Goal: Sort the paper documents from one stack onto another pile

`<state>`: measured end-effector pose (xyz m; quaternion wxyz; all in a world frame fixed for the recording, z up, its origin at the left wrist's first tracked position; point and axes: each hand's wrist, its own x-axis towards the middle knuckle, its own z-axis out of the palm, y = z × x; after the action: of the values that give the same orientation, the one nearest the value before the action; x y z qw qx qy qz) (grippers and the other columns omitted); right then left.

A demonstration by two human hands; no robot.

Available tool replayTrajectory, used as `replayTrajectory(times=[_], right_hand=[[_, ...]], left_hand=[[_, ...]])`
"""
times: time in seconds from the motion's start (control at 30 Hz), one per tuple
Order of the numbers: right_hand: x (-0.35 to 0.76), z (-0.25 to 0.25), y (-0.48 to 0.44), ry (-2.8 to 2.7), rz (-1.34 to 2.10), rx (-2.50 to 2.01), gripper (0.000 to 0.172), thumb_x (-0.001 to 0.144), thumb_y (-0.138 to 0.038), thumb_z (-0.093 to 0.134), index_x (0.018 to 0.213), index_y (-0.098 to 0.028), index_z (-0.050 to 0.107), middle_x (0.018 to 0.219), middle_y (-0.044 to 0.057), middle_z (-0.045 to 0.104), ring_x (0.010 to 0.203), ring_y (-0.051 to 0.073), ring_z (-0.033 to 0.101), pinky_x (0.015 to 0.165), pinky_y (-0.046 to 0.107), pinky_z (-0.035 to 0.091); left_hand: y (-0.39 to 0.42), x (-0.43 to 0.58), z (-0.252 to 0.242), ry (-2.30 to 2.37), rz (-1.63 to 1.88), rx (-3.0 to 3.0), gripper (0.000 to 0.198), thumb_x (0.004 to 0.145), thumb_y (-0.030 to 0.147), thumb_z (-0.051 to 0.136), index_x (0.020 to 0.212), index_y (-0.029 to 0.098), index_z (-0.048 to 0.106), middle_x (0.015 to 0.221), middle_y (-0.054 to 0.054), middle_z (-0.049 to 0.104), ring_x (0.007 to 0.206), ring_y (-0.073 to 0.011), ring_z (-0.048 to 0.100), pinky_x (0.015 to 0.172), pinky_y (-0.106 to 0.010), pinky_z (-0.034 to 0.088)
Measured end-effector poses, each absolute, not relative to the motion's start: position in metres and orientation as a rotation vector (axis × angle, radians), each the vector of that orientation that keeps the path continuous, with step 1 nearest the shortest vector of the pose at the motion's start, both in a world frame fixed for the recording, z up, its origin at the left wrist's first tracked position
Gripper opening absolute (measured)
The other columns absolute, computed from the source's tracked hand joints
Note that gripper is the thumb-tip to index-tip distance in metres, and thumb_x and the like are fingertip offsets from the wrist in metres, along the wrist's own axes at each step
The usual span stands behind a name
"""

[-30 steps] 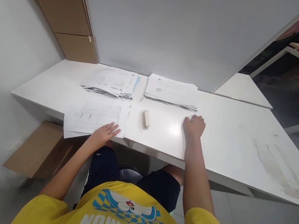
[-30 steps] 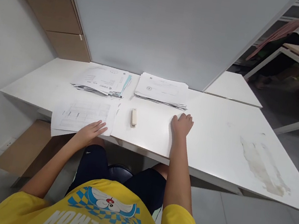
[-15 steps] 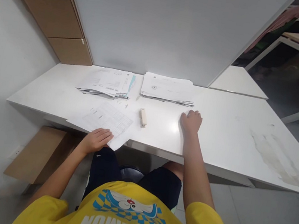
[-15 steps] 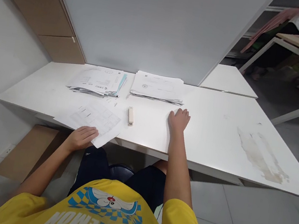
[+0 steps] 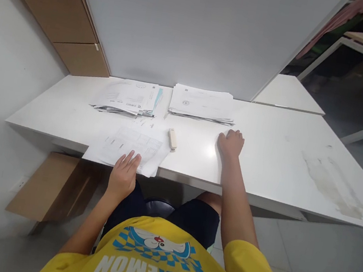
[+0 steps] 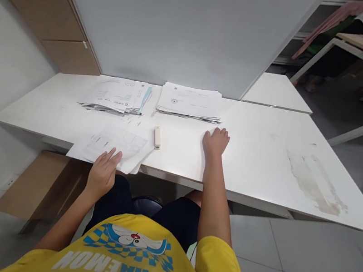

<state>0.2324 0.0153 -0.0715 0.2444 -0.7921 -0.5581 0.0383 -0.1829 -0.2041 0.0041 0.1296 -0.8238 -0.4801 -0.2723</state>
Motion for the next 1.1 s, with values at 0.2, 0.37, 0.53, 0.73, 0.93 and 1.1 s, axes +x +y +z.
replayTrajectory(times=[0.2,0.37,0.53,0.73,0.93,1.1], right_hand=[[0.235,-0.076,0.017,-1.527,0.063,-2.128,0.051,0.091,-0.041,0.037,0.128,-0.011,0.056,0.140,0.026,0.051,0.131,0.040,0.040,0.108,0.062,0.027],[0.236,-0.078,0.019,-1.521,0.068,-2.138,0.050,0.091,-0.039,0.037,0.128,-0.010,0.056,0.140,0.026,0.050,0.134,0.040,0.039,0.109,0.062,0.027],[0.232,-0.070,0.014,-1.513,0.096,-2.156,0.052,0.090,-0.038,0.037,0.130,-0.009,0.055,0.146,0.026,0.047,0.139,0.038,0.035,0.112,0.060,0.026],[0.228,-0.058,0.009,-1.469,0.157,-2.123,0.050,0.088,-0.036,0.042,0.125,-0.007,0.059,0.147,0.027,0.048,0.140,0.037,0.035,0.115,0.059,0.025],[0.206,-0.023,-0.025,-1.168,0.337,-1.770,0.037,0.088,-0.038,0.044,0.107,-0.017,0.067,0.125,0.016,0.064,0.124,0.030,0.051,0.108,0.050,0.038],[0.108,0.003,-0.150,-0.934,0.847,-1.430,0.042,0.090,-0.055,0.047,0.074,-0.021,0.064,0.064,0.003,0.060,0.063,0.018,0.056,0.061,0.031,0.047]], left_hand=[[-0.213,-0.171,0.004,-1.498,-0.789,-2.297,0.075,0.094,0.005,0.033,0.164,0.023,0.014,0.144,-0.013,0.060,0.143,-0.0324,0.047,0.113,-0.058,0.043],[-0.210,-0.167,-0.012,-1.568,-0.613,-2.399,0.071,0.093,0.009,0.040,0.162,0.021,0.027,0.147,-0.013,0.057,0.145,-0.0359,0.044,0.114,-0.060,0.041],[-0.209,-0.167,-0.015,-1.467,-0.415,-2.586,0.058,0.095,0.026,0.052,0.152,0.020,0.044,0.157,-0.013,0.045,0.150,-0.0403,0.034,0.118,-0.064,0.034],[-0.195,-0.192,-0.016,-1.417,-0.518,-2.483,0.051,0.088,0.008,0.050,0.137,0.018,0.059,0.140,-0.014,0.064,0.135,-0.0372,0.055,0.111,-0.058,0.042],[-0.203,-0.207,-0.004,-1.152,-0.796,-2.413,0.041,0.092,0.006,0.046,0.126,0.018,0.065,0.110,-0.010,0.078,0.106,-0.0243,0.072,0.092,-0.040,0.051],[-0.221,-0.204,-0.002,-1.048,-0.831,-2.327,0.041,0.094,0.006,0.049,0.130,0.019,0.065,0.103,-0.009,0.079,0.101,-0.0217,0.074,0.092,-0.035,0.049]])
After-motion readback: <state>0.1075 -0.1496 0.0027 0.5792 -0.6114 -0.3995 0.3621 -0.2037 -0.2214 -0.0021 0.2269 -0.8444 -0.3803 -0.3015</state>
